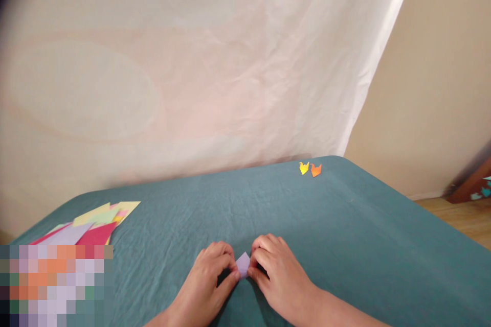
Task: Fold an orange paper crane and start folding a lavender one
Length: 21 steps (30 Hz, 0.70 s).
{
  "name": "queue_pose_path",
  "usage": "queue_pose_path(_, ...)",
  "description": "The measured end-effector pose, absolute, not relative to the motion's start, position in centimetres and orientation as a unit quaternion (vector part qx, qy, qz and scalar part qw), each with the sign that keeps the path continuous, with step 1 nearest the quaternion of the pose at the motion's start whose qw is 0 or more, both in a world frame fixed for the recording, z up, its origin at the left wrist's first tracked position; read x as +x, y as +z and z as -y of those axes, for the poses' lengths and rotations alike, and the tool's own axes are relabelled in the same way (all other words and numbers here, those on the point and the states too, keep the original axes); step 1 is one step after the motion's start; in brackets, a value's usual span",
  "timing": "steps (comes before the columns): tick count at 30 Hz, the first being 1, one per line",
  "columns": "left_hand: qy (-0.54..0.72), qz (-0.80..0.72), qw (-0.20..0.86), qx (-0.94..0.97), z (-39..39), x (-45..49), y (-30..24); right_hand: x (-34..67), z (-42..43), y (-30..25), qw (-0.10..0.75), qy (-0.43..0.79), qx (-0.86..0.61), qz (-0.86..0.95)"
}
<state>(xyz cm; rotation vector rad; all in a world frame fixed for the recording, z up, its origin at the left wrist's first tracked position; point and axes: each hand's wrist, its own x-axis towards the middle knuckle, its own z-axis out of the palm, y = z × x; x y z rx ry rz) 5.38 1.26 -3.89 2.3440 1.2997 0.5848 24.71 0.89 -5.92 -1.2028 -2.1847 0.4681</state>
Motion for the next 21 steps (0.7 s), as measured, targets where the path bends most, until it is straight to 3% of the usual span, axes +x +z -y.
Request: queue_pose_path(21, 0.18, -0.509, 0.148, 0.829, -1.47, 5.73, -4.5, 24.33, -0.95, -6.2, 0.298, 0.149, -0.482, 0.81)
